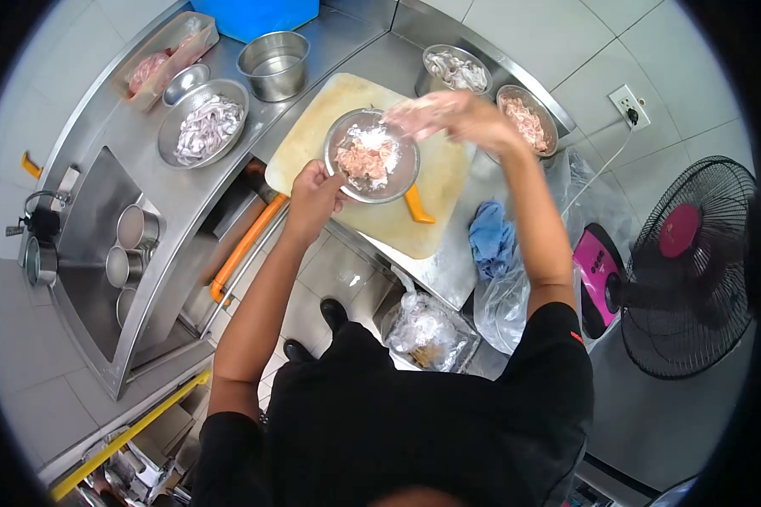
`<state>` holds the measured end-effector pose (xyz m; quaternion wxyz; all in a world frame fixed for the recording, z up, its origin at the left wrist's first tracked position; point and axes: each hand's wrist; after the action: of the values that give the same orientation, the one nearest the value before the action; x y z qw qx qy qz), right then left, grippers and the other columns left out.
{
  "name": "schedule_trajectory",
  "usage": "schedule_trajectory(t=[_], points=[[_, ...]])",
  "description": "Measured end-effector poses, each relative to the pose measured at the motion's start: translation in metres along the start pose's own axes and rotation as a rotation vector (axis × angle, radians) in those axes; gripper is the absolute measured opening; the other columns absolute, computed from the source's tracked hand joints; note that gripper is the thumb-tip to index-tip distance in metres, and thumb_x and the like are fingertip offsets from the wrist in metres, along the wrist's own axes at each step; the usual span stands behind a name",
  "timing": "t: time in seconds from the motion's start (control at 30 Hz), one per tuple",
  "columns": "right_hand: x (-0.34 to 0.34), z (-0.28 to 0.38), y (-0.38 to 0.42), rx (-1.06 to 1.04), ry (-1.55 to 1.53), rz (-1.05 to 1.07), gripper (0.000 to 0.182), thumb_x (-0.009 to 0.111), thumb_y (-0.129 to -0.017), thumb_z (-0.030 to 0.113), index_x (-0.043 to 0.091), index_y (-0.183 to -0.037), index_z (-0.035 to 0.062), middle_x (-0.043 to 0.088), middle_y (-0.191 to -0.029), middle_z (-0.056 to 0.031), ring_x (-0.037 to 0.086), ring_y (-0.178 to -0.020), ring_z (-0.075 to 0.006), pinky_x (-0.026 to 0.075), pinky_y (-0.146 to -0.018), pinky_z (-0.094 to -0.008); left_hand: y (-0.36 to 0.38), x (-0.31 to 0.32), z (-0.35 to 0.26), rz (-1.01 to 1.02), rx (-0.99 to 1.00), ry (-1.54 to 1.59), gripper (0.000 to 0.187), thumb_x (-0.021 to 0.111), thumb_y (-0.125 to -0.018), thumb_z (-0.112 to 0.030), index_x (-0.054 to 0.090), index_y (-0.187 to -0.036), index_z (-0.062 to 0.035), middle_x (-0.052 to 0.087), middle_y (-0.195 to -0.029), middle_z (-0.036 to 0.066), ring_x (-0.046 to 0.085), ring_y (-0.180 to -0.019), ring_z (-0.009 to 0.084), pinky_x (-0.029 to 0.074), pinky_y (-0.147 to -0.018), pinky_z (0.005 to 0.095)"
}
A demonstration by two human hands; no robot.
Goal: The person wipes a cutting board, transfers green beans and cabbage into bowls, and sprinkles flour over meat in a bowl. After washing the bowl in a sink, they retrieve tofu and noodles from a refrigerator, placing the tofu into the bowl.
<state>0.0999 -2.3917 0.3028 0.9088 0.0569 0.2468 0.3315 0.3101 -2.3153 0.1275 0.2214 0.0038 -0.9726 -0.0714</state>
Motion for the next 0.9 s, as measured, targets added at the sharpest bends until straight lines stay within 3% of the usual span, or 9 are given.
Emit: schedule_trajectory(t=[0.1,0.17,0.3,0.4,0.43,0.47,0.57,0.63,0.9], points=[[0.042,-0.052,-0.038,-0.114,-0.031,0.073,0.027,0.055,-0.078,0.001,0.059,-0.105,0.0019,0.066,-0.093,-0.0061,0.063,-0.079,-0.0126,0.045,-0.062,-0.0222,0.010,-0.002,0.003,0.020,0.022,0.003,0.012,0.056,-0.083,-0.005,0.044,-0.080,-0.0049,0.056,-0.068,0.006,0.056,-0.054,0.0103,0.037,-0.042,0.0207],[0.061,-0.054,-0.048,0.048,0.250,0.126,0.031,0.051,-0.075,-0.007,0.057,-0.105,-0.0009,0.064,-0.101,-0.0089,0.063,-0.079,-0.0138,0.045,-0.061,-0.0224,0.017,-0.006,0.002,-0.025,0.019,-0.005,0.012,0.056,-0.083,-0.005,0.044,-0.080,-0.0044,0.056,-0.068,0.006,0.054,-0.053,0.0094,0.037,-0.042,0.0204],[0.077,-0.023,-0.037,0.114,0.052,0.025,0.039,0.046,-0.069,-0.014,0.053,-0.105,-0.0022,0.060,-0.103,-0.0104,0.062,-0.073,-0.0156,0.047,-0.062,-0.0253,0.027,-0.026,0.011,-0.049,0.059,0.003,0.012,0.056,-0.083,-0.005,0.044,-0.081,-0.0045,0.056,-0.071,0.006,0.048,-0.050,0.0073,0.037,-0.042,0.0203],[0.082,-0.063,-0.062,-0.064,0.031,0.094,0.039,0.046,-0.068,-0.014,0.053,-0.105,-0.0023,0.060,-0.098,-0.0094,0.062,-0.069,-0.0162,0.048,-0.063,-0.0274,0.033,-0.029,0.008,-0.064,0.059,0.020,0.012,0.056,-0.083,-0.006,0.044,-0.081,-0.0045,0.056,-0.073,0.006,0.048,-0.049,0.0073,0.036,-0.042,0.0201],[0.087,-0.058,-0.060,-0.085,0.384,0.015,0.040,0.046,-0.068,-0.013,0.053,-0.106,-0.0026,0.061,-0.092,-0.0093,0.060,-0.068,-0.0154,0.048,-0.064,-0.0278,0.034,-0.030,0.008,-0.065,0.063,0.023,0.012,0.056,-0.083,-0.006,0.044,-0.081,-0.0045,0.056,-0.073,0.006,0.048,-0.049,0.0073,0.036,-0.042,0.0201],[0.090,-0.056,-0.058,-0.087,0.389,0.018,0.040,0.046,-0.068,-0.013,0.053,-0.106,-0.0026,0.061,-0.092,-0.0093,0.060,-0.068,-0.0154,0.048,-0.064,-0.0278,0.036,-0.032,0.009,-0.065,0.063,0.019,0.012,0.056,-0.083,-0.005,0.044,-0.082,-0.0044,0.056,-0.073,0.006,0.049,-0.050,0.0075,0.036,-0.042,0.0200],[0.097,-0.057,-0.058,-0.091,0.363,-0.026,0.033,0.050,-0.067,-0.007,0.054,-0.100,-0.0014,0.063,-0.083,-0.0156,0.062,-0.077,-0.0226,0.047,-0.070,-0.0328,0.043,-0.035,0.008,-0.080,0.075,0.024,0.012,0.056,-0.083,-0.005,0.044,-0.082,-0.0042,0.056,-0.073,0.006,0.050,-0.050,0.0078,0.036,-0.041,0.0199],[0.097,-0.060,-0.061,-0.329,0.329,-0.193,0.032,0.054,-0.067,-0.005,0.051,-0.099,-0.0001,0.062,-0.080,-0.0174,0.062,-0.079,-0.0275,0.047,-0.071,-0.0339,0.048,-0.037,0.008,-0.088,0.082,0.027,0.012,0.055,-0.083,-0.005,0.044,-0.082,-0.0041,0.056,-0.073,0.006,0.051,-0.050,0.0081,0.036,-0.041,0.0199],[0.115,-0.040,-0.044,-0.135,0.594,-0.384,0.033,0.064,-0.067,0.003,0.050,-0.097,0.0015,0.060,-0.083,-0.0189,0.060,-0.079,-0.0295,0.046,-0.071,-0.0339,0.058,-0.034,0.006,-0.086,0.073,-0.003,0.011,0.055,-0.083,-0.004,0.045,-0.083,-0.0045,0.057,-0.068,0.005,0.052,-0.049,0.0091,0.038,-0.042,0.0207]])
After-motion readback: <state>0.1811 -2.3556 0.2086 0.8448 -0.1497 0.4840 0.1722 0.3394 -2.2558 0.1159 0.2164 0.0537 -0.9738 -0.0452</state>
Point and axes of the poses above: each hand's wrist, its own y-axis away from the middle knuckle, its own x-axis out of the palm, z = x × y
